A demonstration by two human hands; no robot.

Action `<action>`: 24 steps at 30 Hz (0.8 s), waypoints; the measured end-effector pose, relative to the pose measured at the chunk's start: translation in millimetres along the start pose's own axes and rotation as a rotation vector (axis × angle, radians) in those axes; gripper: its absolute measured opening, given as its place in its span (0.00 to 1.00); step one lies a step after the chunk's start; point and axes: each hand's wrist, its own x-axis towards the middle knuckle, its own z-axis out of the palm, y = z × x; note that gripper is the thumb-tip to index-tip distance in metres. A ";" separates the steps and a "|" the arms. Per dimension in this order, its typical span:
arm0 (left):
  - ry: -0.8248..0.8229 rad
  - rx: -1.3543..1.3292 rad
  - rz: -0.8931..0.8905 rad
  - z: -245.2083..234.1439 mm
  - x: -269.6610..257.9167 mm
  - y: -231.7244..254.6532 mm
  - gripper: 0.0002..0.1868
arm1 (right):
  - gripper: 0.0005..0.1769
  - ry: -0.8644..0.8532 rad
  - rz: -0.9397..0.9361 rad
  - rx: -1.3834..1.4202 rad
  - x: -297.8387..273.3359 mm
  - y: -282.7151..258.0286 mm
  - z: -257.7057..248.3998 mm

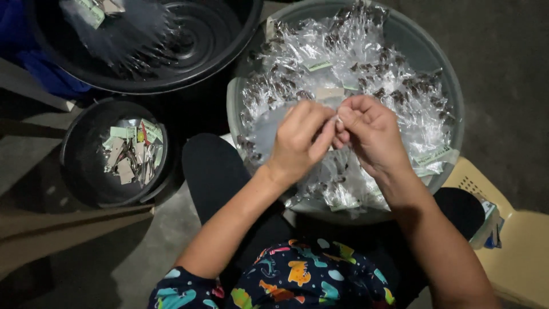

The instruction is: Sorting and inspecting small plastic bags containing items from a large basin into other containers.

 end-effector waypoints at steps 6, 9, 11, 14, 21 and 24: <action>0.049 -0.166 -0.062 -5.2 -2.7 10.0 0.06 | 0.08 -0.059 0.219 0.233 -0.7 3.4 -7.6; 0.073 -0.212 -0.068 -10.0 -1.2 14.4 0.05 | 0.09 -0.012 0.220 0.176 -2.3 4.1 -2.7; 0.079 -0.221 -0.087 -12.4 -2.3 17.8 0.06 | 0.10 0.013 0.205 0.188 -3.0 7.8 -4.0; 0.090 -0.243 -0.104 -14.5 -5.2 19.9 0.06 | 0.09 0.020 0.213 0.197 -6.1 11.4 -2.5; 0.022 -0.173 -0.217 -25.3 2.6 30.5 0.03 | 0.08 0.017 0.137 -0.103 -20.5 -20.4 9.1; -0.095 -0.260 -0.357 -37.9 11.5 31.8 0.04 | 0.09 -0.035 0.057 -0.414 -24.6 -39.8 12.6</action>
